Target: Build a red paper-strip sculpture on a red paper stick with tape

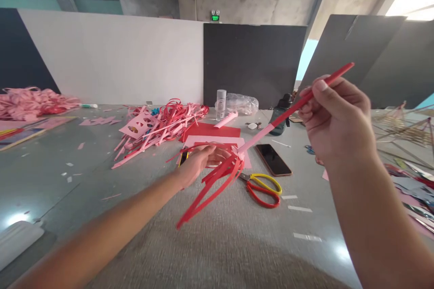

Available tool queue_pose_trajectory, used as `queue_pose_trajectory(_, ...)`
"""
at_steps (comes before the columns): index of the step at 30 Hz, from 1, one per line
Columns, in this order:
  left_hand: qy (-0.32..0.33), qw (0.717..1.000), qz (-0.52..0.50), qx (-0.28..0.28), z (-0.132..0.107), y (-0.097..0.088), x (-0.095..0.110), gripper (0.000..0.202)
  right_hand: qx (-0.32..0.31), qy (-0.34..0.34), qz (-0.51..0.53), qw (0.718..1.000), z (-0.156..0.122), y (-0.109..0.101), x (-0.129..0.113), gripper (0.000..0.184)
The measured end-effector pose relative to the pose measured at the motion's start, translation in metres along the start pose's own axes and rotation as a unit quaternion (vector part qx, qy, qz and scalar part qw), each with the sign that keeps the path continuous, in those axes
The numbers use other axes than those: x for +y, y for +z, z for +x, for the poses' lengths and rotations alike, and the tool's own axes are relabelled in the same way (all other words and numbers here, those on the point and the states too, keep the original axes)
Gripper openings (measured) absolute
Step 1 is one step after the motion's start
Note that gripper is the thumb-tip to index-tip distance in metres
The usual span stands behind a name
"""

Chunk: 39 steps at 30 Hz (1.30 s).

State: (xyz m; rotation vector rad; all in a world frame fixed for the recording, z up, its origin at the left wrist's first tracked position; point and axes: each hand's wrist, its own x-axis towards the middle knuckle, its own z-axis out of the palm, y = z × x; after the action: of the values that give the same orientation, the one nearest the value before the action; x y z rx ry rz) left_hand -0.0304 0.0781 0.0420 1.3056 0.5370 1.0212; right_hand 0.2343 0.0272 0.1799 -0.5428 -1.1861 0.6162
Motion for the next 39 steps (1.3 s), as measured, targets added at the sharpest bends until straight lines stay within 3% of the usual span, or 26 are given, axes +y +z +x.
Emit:
queue_pose_trajectory(5, -0.010, 0.999, -0.048, 0.021, -0.003, 0.006, 0.005, 0.026, 0.108, 0.117, 0.106, 0.982, 0.022, -0.022, 0.033, 0.019)
queue_pose_trajectory(9, -0.007, 0.986, -0.134, 0.093, 0.005, -0.005, -0.001, 0.021, 0.237, 0.265, 0.157, 0.922, 0.031, -0.040, 0.065, 0.027)
queue_pose_trajectory(13, -0.032, 0.978, -0.158, 0.132, 0.010, -0.020, -0.011, 0.021, 0.258, 0.316, 0.162, 0.899, 0.028, -0.047, 0.090, 0.029)
queue_pose_trajectory(19, -0.027, 0.981, -0.148, 0.124, 0.006, -0.011, -0.016, 0.024, 0.228, 0.365, 0.173, 0.886, 0.017, -0.034, 0.106, 0.022)
queue_pose_trajectory(24, -0.025, 0.967, -0.190, 0.167, 0.005, -0.008, -0.011, 0.018, 0.193, 0.394, 0.178, 0.881, 0.008, -0.022, 0.112, 0.022)
queue_pose_trajectory(28, -0.009, 0.974, -0.147, 0.169, 0.005, -0.006, -0.004, 0.025, 0.154, 0.408, 0.180, 0.882, -0.001, -0.012, 0.120, 0.023)
queue_pose_trajectory(39, 0.057, 0.969, -0.113, 0.211, 0.006, 0.001, 0.003, 0.046, -0.042, 0.431, 0.095, 0.897, -0.036, 0.013, 0.131, 0.018)
